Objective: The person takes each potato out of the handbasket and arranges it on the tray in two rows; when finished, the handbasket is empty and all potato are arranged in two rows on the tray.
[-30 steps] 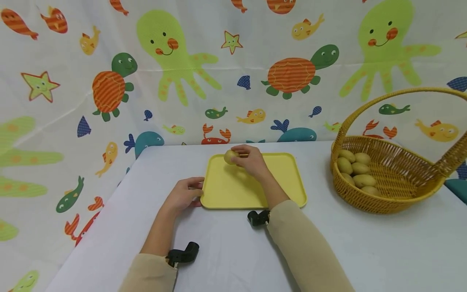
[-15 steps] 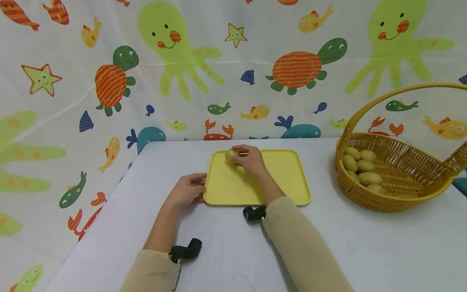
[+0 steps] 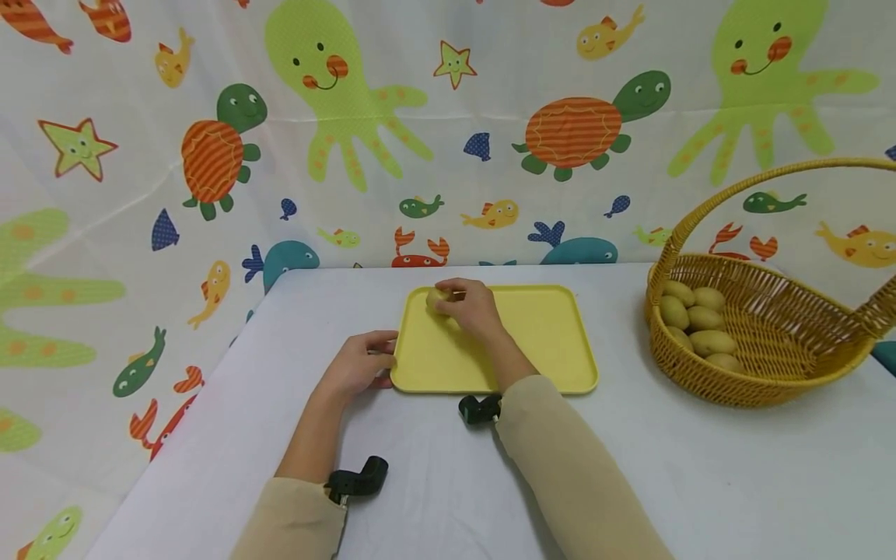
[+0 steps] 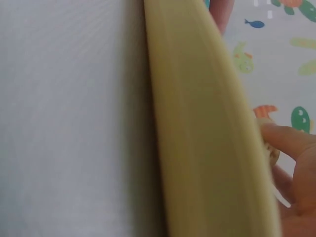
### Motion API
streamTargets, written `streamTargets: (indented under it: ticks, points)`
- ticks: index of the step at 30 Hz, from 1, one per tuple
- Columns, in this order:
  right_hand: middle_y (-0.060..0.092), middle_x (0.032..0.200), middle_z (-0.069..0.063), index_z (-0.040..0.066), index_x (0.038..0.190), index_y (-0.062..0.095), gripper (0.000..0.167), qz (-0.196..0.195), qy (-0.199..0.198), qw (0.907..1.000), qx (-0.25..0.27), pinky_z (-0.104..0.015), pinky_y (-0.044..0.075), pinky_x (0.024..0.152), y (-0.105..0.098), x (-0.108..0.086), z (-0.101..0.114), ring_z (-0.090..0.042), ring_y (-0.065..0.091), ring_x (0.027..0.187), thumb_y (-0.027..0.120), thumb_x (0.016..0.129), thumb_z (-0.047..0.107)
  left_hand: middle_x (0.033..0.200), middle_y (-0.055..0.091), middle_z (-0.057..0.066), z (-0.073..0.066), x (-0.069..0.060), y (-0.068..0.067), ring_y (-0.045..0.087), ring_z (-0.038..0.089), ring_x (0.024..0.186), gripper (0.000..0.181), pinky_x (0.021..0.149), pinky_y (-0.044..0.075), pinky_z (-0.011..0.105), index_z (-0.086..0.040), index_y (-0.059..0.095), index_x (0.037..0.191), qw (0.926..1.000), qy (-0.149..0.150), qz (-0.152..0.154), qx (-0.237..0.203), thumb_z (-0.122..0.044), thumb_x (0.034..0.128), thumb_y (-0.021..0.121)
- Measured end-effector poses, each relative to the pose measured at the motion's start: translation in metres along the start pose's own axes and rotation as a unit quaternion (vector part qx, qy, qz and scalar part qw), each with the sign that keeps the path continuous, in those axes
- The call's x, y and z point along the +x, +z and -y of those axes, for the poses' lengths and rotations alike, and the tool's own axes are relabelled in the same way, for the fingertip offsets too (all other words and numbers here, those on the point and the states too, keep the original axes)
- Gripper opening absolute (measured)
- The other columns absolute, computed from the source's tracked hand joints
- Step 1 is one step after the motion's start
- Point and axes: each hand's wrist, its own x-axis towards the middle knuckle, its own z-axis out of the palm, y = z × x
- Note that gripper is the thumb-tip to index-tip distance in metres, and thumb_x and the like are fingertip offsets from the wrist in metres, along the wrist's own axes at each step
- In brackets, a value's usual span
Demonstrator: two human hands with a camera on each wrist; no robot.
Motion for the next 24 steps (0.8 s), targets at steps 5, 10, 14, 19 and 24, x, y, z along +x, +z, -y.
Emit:
streamTargets:
  ticks: [5, 10, 14, 19, 24]
  points:
    - [0.066, 0.131, -0.008, 0.016, 0.125, 0.074, 0.034, 0.006, -0.005, 1.0000, -0.006, -0.039, 0.054, 0.098, 0.0003, -0.0018, 0.0015, -0.027, 0.061, 0.116, 0.079, 0.091, 0.016, 0.130, 0.055, 0.016, -0.0005, 0.0003, 0.0001, 0.063, 0.025, 0.099, 0.054, 0.073, 0.062, 0.027, -0.009, 0.053, 0.150, 1.0000, -0.001, -0.001, 0.001, -0.006, 0.0971, 0.061]
    - [0.064, 0.137, -0.008, 0.017, 0.128, 0.073, 0.036, 0.018, -0.004, 0.9998, -0.001, -0.040, 0.055, 0.099, 0.0003, -0.0031, 0.0003, -0.029, 0.061, 0.121, 0.077, 0.092, 0.015, 0.131, 0.055, 0.016, 0.0000, -0.0005, 0.0007, 0.063, 0.025, 0.099, 0.053, 0.074, 0.062, 0.027, -0.010, 0.053, 0.150, 1.0000, -0.008, -0.001, 0.004, -0.007, 0.0979, 0.061]
    - [0.064, 0.137, -0.007, 0.019, 0.128, 0.073, 0.037, 0.021, 0.000, 0.9997, 0.008, -0.041, 0.055, 0.101, -0.0004, -0.0036, -0.0031, -0.029, 0.061, 0.123, 0.078, 0.092, 0.015, 0.131, 0.055, 0.016, 0.0004, -0.0005, 0.0023, 0.063, 0.025, 0.099, 0.053, 0.074, 0.062, 0.027, -0.010, 0.053, 0.150, 0.9999, -0.013, -0.002, 0.003, -0.007, 0.0978, 0.061]
    - [0.065, 0.138, -0.006, 0.019, 0.127, 0.073, 0.038, 0.027, -0.007, 0.9996, 0.004, -0.042, 0.054, 0.103, -0.0020, -0.0041, -0.0028, -0.029, 0.061, 0.124, 0.079, 0.091, 0.017, 0.133, 0.055, 0.015, -0.0011, -0.0008, 0.0020, 0.062, 0.026, 0.101, 0.053, 0.075, 0.062, 0.027, -0.010, 0.053, 0.150, 0.9999, -0.011, 0.000, 0.004, -0.008, 0.0981, 0.061]
    - [0.066, 0.137, -0.006, 0.018, 0.128, 0.073, 0.036, 0.046, -0.006, 0.9989, -0.009, -0.041, 0.054, 0.104, -0.0027, -0.0062, 0.0013, -0.029, 0.061, 0.123, 0.078, 0.092, 0.017, 0.133, 0.055, 0.016, -0.0009, -0.0019, 0.0005, 0.062, 0.025, 0.101, 0.053, 0.074, 0.063, 0.027, -0.009, 0.053, 0.150, 1.0000, -0.005, 0.000, 0.001, -0.006, 0.0979, 0.060]
